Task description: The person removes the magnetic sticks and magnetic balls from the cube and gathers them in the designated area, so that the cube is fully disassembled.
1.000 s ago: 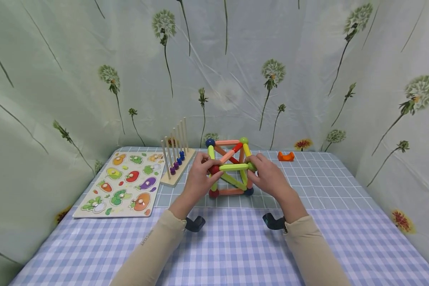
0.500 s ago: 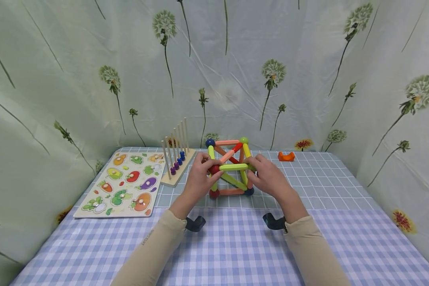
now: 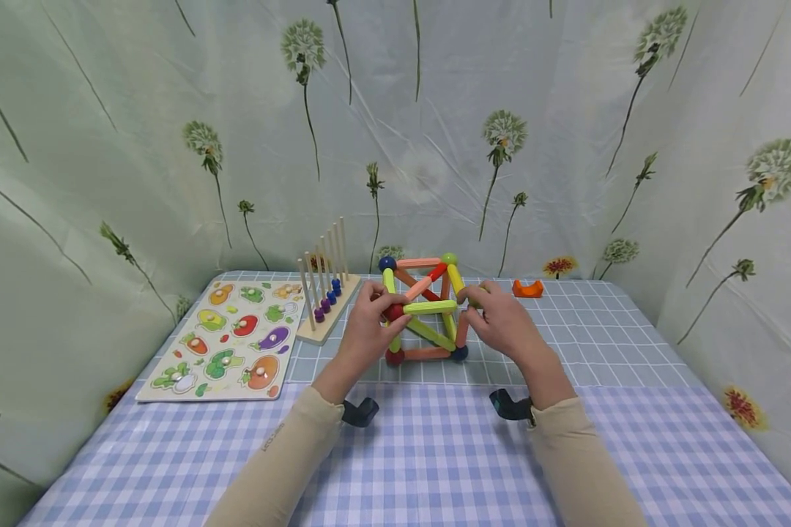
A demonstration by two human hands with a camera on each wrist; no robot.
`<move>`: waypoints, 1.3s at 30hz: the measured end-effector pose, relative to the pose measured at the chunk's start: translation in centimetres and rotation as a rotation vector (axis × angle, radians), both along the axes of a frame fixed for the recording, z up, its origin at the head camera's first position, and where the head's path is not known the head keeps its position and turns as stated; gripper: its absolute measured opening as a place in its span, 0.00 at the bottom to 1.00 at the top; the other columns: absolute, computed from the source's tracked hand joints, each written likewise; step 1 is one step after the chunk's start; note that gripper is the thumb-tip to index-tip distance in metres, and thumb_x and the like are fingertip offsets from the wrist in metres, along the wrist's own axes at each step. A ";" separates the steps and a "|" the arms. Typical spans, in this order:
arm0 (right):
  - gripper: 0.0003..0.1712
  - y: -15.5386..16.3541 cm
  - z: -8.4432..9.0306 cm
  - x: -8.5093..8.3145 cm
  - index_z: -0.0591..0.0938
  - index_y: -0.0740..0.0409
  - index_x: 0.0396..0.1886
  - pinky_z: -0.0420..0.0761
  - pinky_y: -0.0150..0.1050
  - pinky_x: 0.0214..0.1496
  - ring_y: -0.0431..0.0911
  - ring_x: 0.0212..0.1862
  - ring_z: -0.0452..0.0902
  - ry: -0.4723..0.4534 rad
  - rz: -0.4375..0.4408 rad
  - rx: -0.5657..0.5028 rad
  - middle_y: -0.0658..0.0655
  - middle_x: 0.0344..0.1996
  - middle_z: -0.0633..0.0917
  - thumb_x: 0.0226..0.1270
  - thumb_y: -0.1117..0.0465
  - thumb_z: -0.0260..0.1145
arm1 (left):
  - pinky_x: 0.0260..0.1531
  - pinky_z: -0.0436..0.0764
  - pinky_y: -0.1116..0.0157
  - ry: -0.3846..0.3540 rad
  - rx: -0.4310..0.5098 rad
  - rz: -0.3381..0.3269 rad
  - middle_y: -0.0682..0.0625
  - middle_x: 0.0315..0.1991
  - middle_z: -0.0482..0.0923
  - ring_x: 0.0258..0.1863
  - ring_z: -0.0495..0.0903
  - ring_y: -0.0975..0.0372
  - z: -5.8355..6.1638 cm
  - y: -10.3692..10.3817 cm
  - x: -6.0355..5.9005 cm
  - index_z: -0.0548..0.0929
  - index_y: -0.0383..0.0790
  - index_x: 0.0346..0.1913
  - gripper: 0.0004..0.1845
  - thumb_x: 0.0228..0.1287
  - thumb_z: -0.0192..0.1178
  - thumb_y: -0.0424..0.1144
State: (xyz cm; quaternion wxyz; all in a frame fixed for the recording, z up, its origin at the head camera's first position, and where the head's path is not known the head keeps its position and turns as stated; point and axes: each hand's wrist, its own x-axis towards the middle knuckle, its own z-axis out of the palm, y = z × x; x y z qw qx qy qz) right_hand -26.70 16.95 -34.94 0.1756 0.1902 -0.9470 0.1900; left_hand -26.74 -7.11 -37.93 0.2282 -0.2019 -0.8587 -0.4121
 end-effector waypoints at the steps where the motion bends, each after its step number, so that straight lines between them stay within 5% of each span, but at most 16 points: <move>1: 0.14 0.2 0.1 0.0 0.84 0.50 0.47 0.77 0.41 0.36 0.49 0.34 0.73 0.007 -0.010 -0.012 0.57 0.40 0.79 0.69 0.62 0.55 | 0.38 0.84 0.65 0.002 0.002 0.000 0.47 0.43 0.65 0.40 0.73 0.59 -0.1 0.0 0.0 0.87 0.42 0.46 0.12 0.59 0.72 0.35; 6: 0.15 1.4 0.5 -0.2 0.82 0.52 0.50 0.71 0.39 0.32 0.48 0.32 0.69 -0.012 -0.015 -0.085 0.56 0.38 0.79 0.70 0.62 0.53 | 0.37 0.84 0.65 0.029 0.000 -0.001 0.47 0.42 0.65 0.38 0.73 0.60 -0.3 -0.2 0.0 0.88 0.42 0.46 0.12 0.59 0.72 0.35; 12: 0.21 3.0 -0.2 -1.6 0.69 0.59 0.59 0.73 0.37 0.31 0.48 0.29 0.71 -0.164 -0.039 -0.242 0.61 0.36 0.79 0.72 0.57 0.62 | 0.37 0.85 0.63 0.039 0.017 0.005 0.47 0.42 0.65 0.39 0.74 0.59 -0.3 -0.3 0.0 0.87 0.41 0.46 0.12 0.59 0.72 0.35; 16: 0.24 4.2 -1.7 -2.7 0.71 0.58 0.59 0.77 0.36 0.31 0.52 0.32 0.78 -0.263 -0.095 -0.321 0.63 0.45 0.81 0.70 0.54 0.67 | 0.38 0.85 0.61 0.027 0.020 0.005 0.46 0.42 0.65 0.39 0.74 0.59 -0.4 -0.3 0.0 0.87 0.41 0.46 0.12 0.59 0.72 0.35; 23: 0.23 5.7 -4.6 -4.5 0.80 0.57 0.59 0.76 0.36 0.38 0.56 0.44 0.77 -0.269 -0.204 -0.271 0.64 0.44 0.82 0.68 0.53 0.69 | 0.38 0.84 0.67 0.033 0.005 0.011 0.47 0.42 0.65 0.39 0.74 0.60 -0.3 -0.2 0.0 0.88 0.42 0.46 0.12 0.59 0.72 0.36; 30: 0.24 6.6 -6.4 -5.6 0.77 0.59 0.63 0.73 0.37 0.36 0.56 0.42 0.75 -0.361 -0.269 -0.260 0.67 0.48 0.81 0.71 0.54 0.65 | 0.38 0.85 0.66 0.043 0.009 0.007 0.47 0.43 0.66 0.39 0.75 0.59 -0.2 0.1 -0.1 0.88 0.42 0.46 0.12 0.59 0.72 0.36; 39: 0.28 6.4 -7.9 -6.3 0.75 0.60 0.65 0.74 0.57 0.62 0.60 0.55 0.76 -0.417 -0.307 -0.226 0.68 0.55 0.81 0.71 0.51 0.63 | 0.38 0.84 0.67 0.040 -0.002 0.023 0.47 0.43 0.66 0.39 0.75 0.60 -0.1 0.2 -0.1 0.88 0.42 0.47 0.13 0.59 0.72 0.36</move>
